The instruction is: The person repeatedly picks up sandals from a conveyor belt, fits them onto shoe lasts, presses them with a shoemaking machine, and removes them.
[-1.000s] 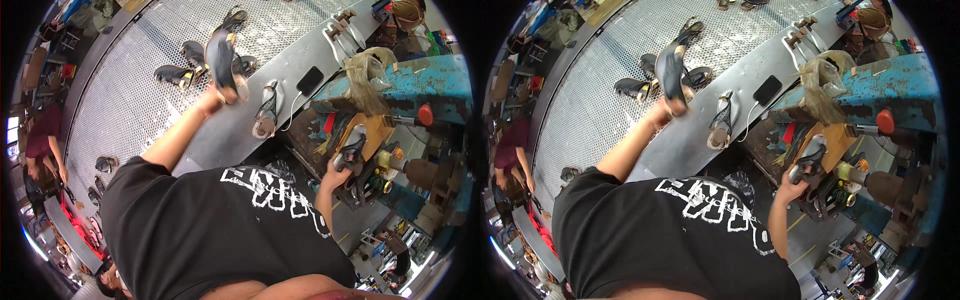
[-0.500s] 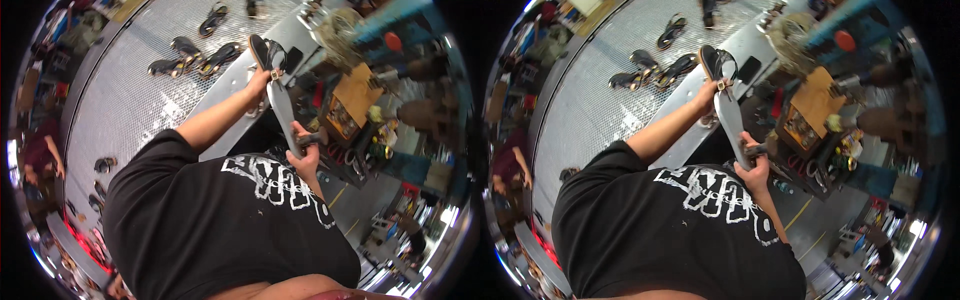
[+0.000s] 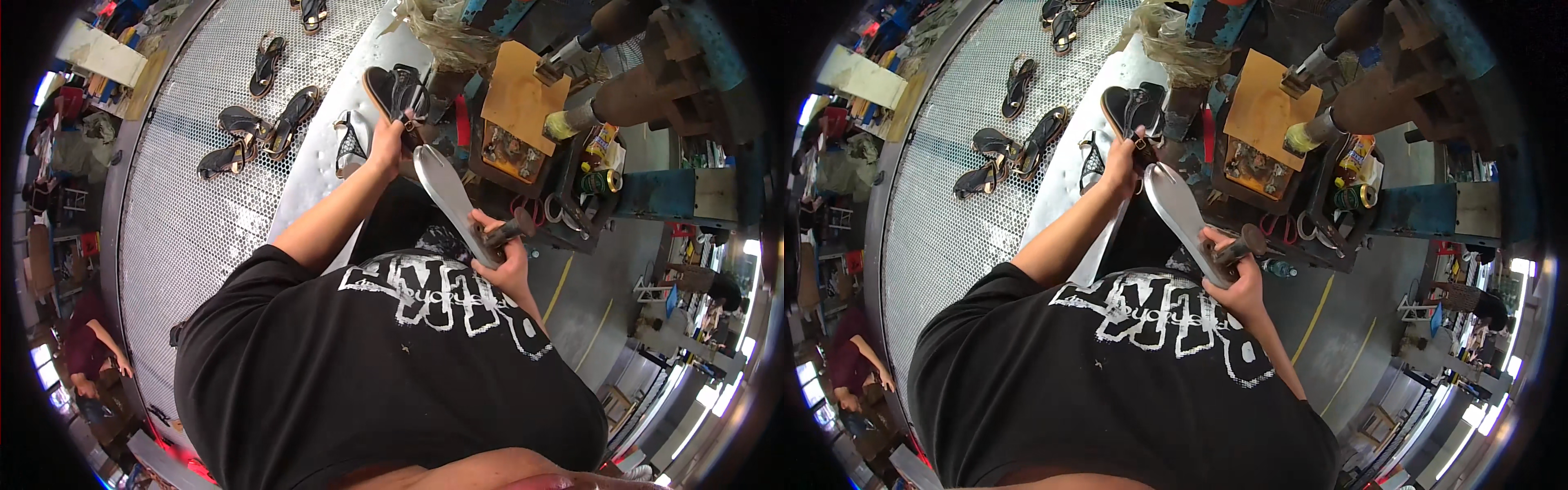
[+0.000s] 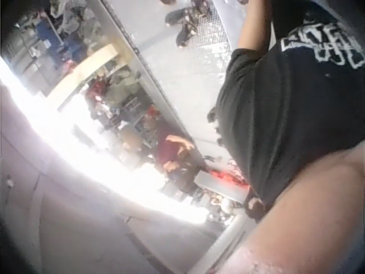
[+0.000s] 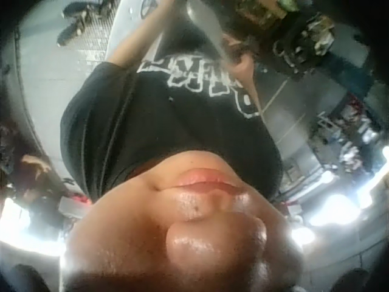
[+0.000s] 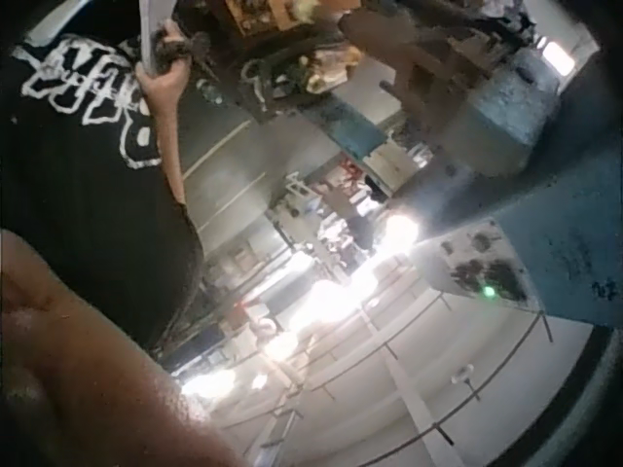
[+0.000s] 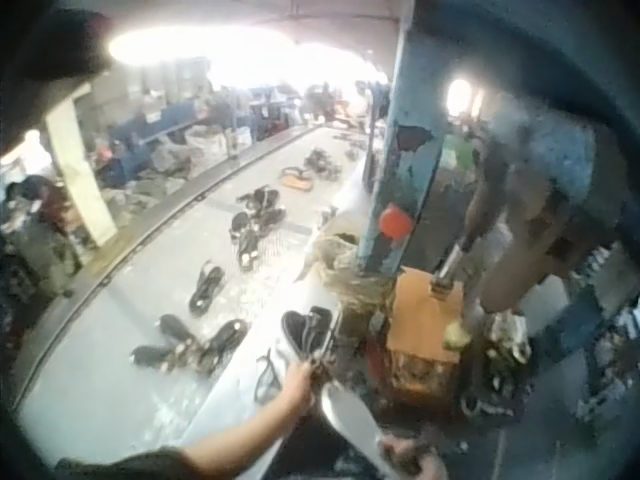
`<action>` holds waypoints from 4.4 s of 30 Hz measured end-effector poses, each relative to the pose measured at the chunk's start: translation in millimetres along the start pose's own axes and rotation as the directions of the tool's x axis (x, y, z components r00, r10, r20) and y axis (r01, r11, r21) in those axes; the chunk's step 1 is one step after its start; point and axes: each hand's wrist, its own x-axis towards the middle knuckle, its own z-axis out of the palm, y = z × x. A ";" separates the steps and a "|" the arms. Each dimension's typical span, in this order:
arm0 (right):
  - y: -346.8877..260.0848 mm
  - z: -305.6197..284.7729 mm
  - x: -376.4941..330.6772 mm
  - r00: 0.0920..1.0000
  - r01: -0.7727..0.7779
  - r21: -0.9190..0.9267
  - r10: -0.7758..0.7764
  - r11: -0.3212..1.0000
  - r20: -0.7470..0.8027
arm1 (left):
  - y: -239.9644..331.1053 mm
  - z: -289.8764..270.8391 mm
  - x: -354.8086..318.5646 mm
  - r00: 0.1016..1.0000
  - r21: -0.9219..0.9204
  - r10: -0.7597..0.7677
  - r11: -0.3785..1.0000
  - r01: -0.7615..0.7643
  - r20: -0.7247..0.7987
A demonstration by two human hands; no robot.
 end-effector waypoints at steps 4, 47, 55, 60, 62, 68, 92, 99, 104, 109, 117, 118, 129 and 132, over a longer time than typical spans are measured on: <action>-0.6 -0.4 11.9 0.999 -0.018 0.023 0.017 1.000 0.047 | -13.8 29.5 -27.5 0.992 -0.093 0.050 0.995 -0.039 0.117; 113.6 -67.8 154.0 0.754 -0.277 -0.567 -0.190 0.776 -0.628 | 29.3 -253.9 96.4 0.655 0.783 0.567 0.619 0.062 -0.500; 123.9 -73.1 154.9 0.786 -0.264 -0.565 -0.165 0.782 -0.596 | 173.2 -363.0 183.7 0.214 0.943 0.929 0.325 -0.077 -0.303; 133.9 -63.1 142.9 0.795 -0.258 -0.454 -0.079 0.853 -0.601 | 134.5 -381.6 95.5 0.764 0.992 0.632 0.055 0.117 -0.125; 116.1 -18.9 121.7 0.813 -0.252 -0.589 -0.163 0.768 -0.559 | 128.5 -363.7 12.8 0.849 0.809 0.289 0.537 0.238 -0.442; 58.0 64.0 40.4 0.943 -0.192 -0.141 0.143 0.971 -0.302 | 13.8 -240.9 -176.7 0.990 -0.350 -0.042 0.937 -0.008 -0.136; 58.7 23.2 19.0 0.903 -0.041 -0.121 -0.015 0.992 -0.430 | -62.8 44.8 -99.1 0.803 0.330 -0.096 0.935 -0.131 0.589; 131.1 -60.3 133.1 0.839 -0.379 -0.560 0.019 0.737 -0.543 | -28.0 -21.0 -91.5 0.968 0.496 0.055 0.850 -0.174 0.245; 111.9 -55.2 140.0 0.808 -0.203 -0.582 -0.201 0.787 -0.554 | 12.1 -186.4 -5.5 0.879 0.924 0.476 0.347 -0.161 -0.026; 93.6 53.5 55.7 0.846 0.041 -0.427 -0.259 0.903 -0.466 | 99.9 -288.7 103.0 0.836 0.976 0.505 0.088 0.197 -0.215; 125.9 199.2 53.1 0.961 -0.126 -0.232 0.176 0.965 0.211 | 91.9 -333.3 144.1 0.867 0.954 0.417 0.002 0.298 -0.272; 124.9 210.3 56.4 0.964 0.037 -0.354 0.060 0.935 0.260 | 98.7 -336.5 136.6 0.851 0.957 0.451 0.026 0.289 -0.269; 183.3 262.9 81.3 1.000 -0.017 -0.560 0.006 0.828 -0.021 | 24.4 -295.9 -218.5 0.997 -0.547 0.026 0.835 -0.062 -0.074; 189.7 267.1 94.4 0.997 -0.058 -0.617 0.013 0.785 -0.078 | -33.4 -256.8 -244.2 0.998 -0.873 -0.055 0.488 0.008 -0.022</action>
